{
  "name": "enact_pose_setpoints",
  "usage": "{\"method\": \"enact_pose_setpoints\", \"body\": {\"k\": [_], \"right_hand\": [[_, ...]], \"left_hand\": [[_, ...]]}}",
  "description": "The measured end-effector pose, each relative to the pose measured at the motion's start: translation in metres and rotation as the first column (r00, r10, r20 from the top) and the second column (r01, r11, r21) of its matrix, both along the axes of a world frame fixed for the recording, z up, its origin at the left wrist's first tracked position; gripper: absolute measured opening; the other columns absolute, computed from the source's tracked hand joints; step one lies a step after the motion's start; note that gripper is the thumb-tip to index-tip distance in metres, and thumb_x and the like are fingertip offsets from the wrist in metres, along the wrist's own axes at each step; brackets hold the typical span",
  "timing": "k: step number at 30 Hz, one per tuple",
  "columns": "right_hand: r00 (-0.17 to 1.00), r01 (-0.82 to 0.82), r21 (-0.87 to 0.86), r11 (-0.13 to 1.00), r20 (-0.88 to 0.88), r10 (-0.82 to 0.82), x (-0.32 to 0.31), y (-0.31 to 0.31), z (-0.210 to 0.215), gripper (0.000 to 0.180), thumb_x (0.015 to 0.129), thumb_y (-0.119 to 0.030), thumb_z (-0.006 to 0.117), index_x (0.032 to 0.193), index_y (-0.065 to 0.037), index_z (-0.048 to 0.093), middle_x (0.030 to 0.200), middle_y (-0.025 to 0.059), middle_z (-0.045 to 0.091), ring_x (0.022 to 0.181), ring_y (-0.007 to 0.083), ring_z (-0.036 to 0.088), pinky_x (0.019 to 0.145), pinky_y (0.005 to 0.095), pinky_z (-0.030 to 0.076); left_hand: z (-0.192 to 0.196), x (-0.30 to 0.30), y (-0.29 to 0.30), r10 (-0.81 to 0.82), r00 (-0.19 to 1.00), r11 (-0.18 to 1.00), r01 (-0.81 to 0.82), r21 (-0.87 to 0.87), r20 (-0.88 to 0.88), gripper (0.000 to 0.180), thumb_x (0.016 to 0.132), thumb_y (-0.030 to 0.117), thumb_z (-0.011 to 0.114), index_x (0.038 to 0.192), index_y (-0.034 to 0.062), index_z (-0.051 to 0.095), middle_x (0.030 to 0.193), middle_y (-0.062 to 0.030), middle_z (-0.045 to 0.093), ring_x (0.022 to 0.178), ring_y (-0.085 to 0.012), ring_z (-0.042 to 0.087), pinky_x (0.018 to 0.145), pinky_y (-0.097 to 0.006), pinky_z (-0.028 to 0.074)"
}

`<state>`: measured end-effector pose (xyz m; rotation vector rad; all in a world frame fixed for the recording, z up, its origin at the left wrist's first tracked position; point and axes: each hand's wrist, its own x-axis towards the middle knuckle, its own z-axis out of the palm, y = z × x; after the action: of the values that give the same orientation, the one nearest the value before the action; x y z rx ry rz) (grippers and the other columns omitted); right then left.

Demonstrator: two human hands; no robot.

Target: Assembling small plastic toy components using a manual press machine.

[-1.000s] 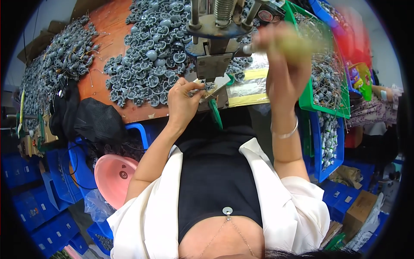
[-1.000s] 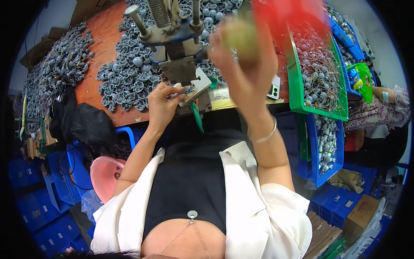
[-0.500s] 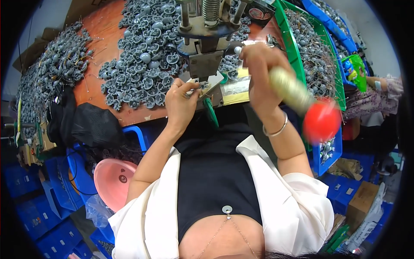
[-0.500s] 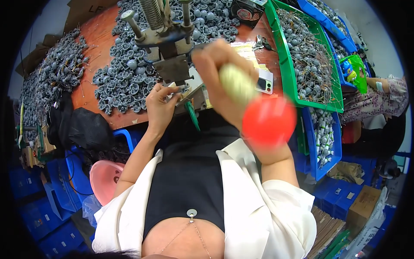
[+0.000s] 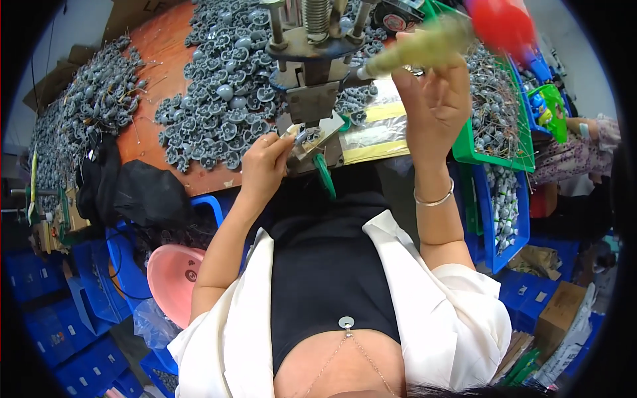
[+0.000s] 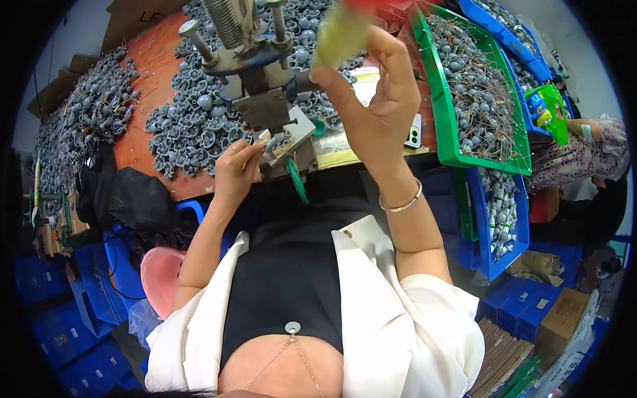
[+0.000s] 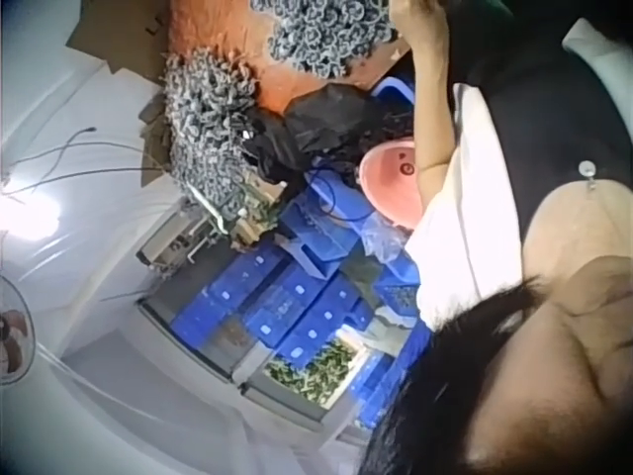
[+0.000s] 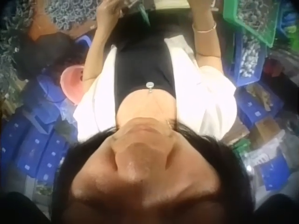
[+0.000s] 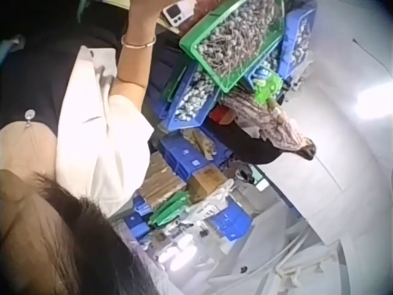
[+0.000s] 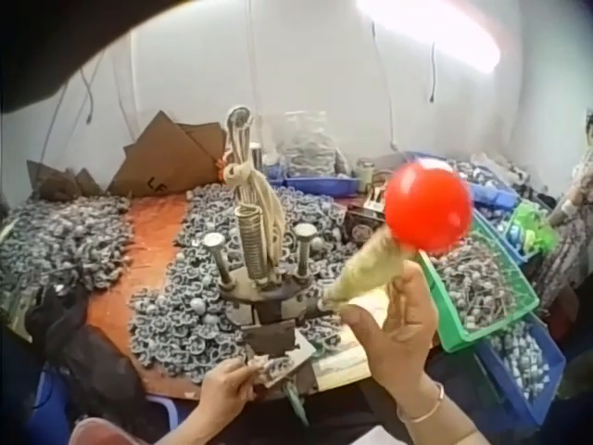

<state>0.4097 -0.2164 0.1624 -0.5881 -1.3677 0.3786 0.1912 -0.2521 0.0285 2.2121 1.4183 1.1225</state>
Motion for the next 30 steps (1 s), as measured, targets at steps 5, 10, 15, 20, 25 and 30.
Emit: {"method": "enact_pose_setpoints", "body": {"k": [5,10,15,20,25,30], "right_hand": [[0.943,0.180,-0.214,0.960,0.315,-0.106,0.019,-0.020,-0.041,0.024,0.080,0.004,0.065,0.102,0.005,0.057,0.102,0.0094,0.061,0.097,0.0176,0.057,0.089,0.0288,0.043],[0.908,0.296,-0.358,0.886,0.394,-0.143,0.042,-0.042,-0.075,0.015,0.079,-0.002,0.065,0.094,0.000,0.062,0.091,0.0094,0.064,0.088,0.0178,0.060,0.080,0.0268,0.044],[0.886,0.363,-0.354,0.862,0.418,-0.202,0.074,-0.047,-0.087,0.012,0.079,-0.003,0.066,0.091,0.001,0.063,0.085,0.0094,0.064,0.083,0.0178,0.062,0.075,0.0277,0.046],[0.784,0.591,-0.337,0.733,0.454,-0.423,0.134,-0.023,-0.076,0.011,0.083,-0.007,0.064,0.088,0.002,0.065,0.081,0.0072,0.066,0.074,0.0121,0.063,0.065,0.0255,0.048],[0.370,0.916,-0.151,0.372,0.677,-0.636,0.243,0.014,-0.083,0.016,0.081,-0.018,0.065,0.087,-0.003,0.069,0.072,0.0125,0.068,0.064,0.0215,0.067,0.060,0.0304,0.051],[0.095,0.957,0.057,0.284,0.866,-0.491,0.271,0.041,-0.085,0.018,0.079,-0.027,0.066,0.081,-0.009,0.070,0.084,0.0129,0.066,0.079,0.0290,0.066,0.067,0.0397,0.052]], "left_hand": [[0.009,-0.003,0.001,-0.067,0.975,0.993,0.085,0.079,-0.213,0.037,0.064,-0.004,0.060,0.099,0.0042,0.064,0.078,-0.0079,0.056,0.078,-0.0265,0.059,0.064,-0.035,0.049],[0.005,-0.008,0.003,-0.073,0.977,0.991,0.093,0.093,-0.202,0.046,0.056,-0.006,0.064,0.101,0.0032,0.066,0.076,-0.0103,0.054,0.076,-0.0274,0.058,0.064,-0.036,0.048],[0.007,-0.007,0.003,-0.094,0.979,0.992,0.108,0.067,-0.182,0.038,0.065,-0.005,0.060,0.102,0.0022,0.067,0.071,-0.0096,0.051,0.068,-0.0265,0.055,0.061,-0.035,0.045],[0.018,-0.002,-0.001,0.001,0.957,0.998,0.018,0.062,-0.290,0.019,0.079,0.000,0.058,0.096,0.0026,0.068,0.069,-0.0099,0.053,0.061,-0.0241,0.054,0.057,-0.032,0.043],[0.050,0.005,-0.030,-0.129,0.905,0.639,0.389,-0.663,0.406,0.022,0.091,0.015,0.055,0.083,-0.0024,0.064,0.066,-0.0073,0.064,0.049,-0.0106,0.056,0.045,-0.024,0.042],[0.070,-0.014,-0.044,0.198,0.601,0.408,0.668,-0.622,0.775,0.022,0.093,0.015,0.052,0.083,-0.0027,0.060,0.069,-0.0123,0.064,0.052,-0.0143,0.059,0.045,-0.022,0.047]]}}
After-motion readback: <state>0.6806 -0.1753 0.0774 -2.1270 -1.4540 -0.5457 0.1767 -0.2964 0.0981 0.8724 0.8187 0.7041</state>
